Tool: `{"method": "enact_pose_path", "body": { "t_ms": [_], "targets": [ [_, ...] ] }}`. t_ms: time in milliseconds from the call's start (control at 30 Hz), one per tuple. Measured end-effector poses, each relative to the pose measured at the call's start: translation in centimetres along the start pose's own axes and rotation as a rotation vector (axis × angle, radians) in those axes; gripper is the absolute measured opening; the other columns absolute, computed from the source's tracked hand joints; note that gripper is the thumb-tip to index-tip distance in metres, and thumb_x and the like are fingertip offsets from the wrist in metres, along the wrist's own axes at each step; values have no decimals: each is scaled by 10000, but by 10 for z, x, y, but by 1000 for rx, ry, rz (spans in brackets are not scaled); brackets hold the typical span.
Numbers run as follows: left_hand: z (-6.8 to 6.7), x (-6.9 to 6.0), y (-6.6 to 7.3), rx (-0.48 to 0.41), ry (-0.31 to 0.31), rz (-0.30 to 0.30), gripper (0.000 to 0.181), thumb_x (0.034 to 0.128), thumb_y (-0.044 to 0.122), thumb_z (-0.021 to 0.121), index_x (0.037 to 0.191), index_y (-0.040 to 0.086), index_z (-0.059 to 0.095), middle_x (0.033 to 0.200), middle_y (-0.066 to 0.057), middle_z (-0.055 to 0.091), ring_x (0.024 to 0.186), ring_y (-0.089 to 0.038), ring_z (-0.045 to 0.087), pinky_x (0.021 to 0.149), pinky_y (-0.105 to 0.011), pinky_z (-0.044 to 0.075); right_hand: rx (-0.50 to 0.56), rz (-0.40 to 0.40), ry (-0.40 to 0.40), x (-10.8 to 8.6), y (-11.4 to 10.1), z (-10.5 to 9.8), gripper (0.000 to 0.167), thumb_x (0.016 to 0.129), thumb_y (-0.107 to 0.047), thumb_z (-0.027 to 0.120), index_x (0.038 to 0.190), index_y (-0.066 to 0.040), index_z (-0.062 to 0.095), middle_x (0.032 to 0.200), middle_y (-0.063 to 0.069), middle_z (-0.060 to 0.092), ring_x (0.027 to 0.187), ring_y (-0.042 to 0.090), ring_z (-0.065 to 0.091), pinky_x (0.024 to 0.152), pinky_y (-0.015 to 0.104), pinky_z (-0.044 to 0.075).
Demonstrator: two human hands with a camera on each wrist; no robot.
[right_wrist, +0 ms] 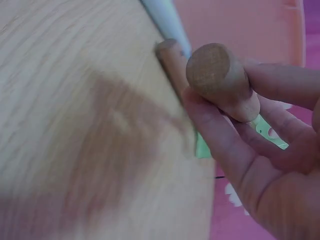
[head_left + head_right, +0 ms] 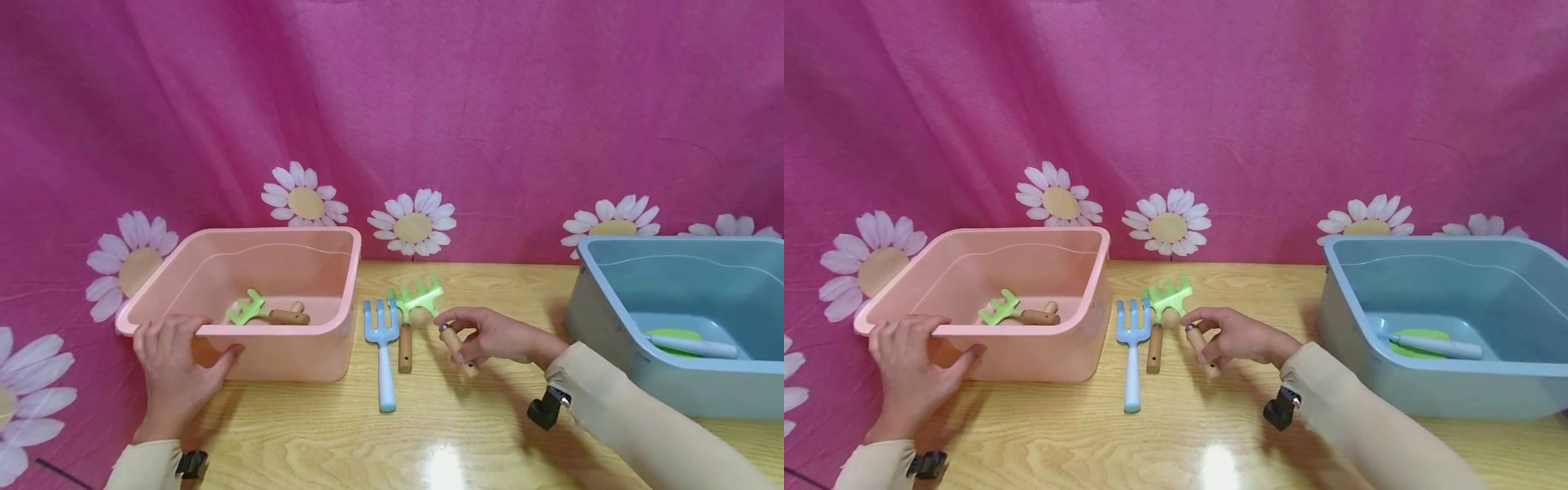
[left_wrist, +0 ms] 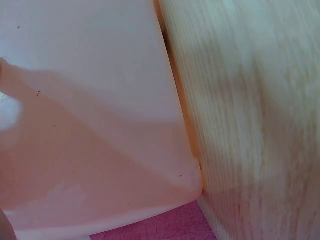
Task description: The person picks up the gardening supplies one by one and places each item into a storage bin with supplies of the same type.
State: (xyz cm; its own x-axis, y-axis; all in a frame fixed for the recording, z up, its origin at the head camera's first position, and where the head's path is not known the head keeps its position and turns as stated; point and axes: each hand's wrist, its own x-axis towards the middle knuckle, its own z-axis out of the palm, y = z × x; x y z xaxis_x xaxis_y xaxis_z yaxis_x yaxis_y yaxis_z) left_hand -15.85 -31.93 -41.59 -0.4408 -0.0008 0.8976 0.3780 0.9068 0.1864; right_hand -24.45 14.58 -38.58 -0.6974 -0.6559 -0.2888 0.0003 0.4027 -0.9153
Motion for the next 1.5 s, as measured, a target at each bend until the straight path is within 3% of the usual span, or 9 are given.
{"method": "enact_pose_path", "body": {
  "t_ms": [433, 900, 1100, 1300, 1500],
  "targets": [
    [0, 0, 1, -2, 5, -3, 756, 842, 700, 596, 1008, -38, 618, 966, -221, 598, 962, -399, 500, 1080, -571, 202, -137, -37, -22, -4, -40, -7, 602, 864, 32, 680, 1414, -84, 467, 1275, 226, 546, 894, 210, 654, 711, 362, 590],
    [1, 0, 0, -13, -4, 0, 759, 844, 701, 597, 1022, -36, 620, 979, -215, 595, 965, -391, 504, 1098, -573, 192, -280, -46, -69, -8, -64, -18, 567, 866, 7, 686, 1391, -117, 509, 1309, 203, 550, 965, 251, 649, 781, 379, 591],
    [1, -2, 0, -7, -4, 3, 757, 848, 700, 592, 1019, -37, 615, 976, -214, 592, 969, -395, 502, 1088, -585, 199, -303, -54, -92, -8, -72, -20, 543, 864, 17, 682, 1368, -117, 530, 1287, 187, 571, 935, 257, 658, 779, 367, 584],
    [1, -2, 0, -5, 11, 6, 747, 841, 690, 609, 1015, -36, 622, 970, -219, 602, 958, -399, 508, 1102, -517, 200, -333, -51, -108, -8, -81, -21, 564, 857, 33, 679, 1379, -119, 529, 1297, 165, 554, 948, 238, 658, 785, 360, 583],
    [1, 0, 0, -4, 5, 11, 748, 843, 685, 610, 1027, -40, 617, 973, -221, 599, 957, -395, 509, 1099, -547, 204, -335, -36, -121, -8, -89, -23, 580, 862, 39, 667, 1399, -117, 515, 1305, 173, 528, 951, 235, 650, 801, 355, 575]
  ]
}}
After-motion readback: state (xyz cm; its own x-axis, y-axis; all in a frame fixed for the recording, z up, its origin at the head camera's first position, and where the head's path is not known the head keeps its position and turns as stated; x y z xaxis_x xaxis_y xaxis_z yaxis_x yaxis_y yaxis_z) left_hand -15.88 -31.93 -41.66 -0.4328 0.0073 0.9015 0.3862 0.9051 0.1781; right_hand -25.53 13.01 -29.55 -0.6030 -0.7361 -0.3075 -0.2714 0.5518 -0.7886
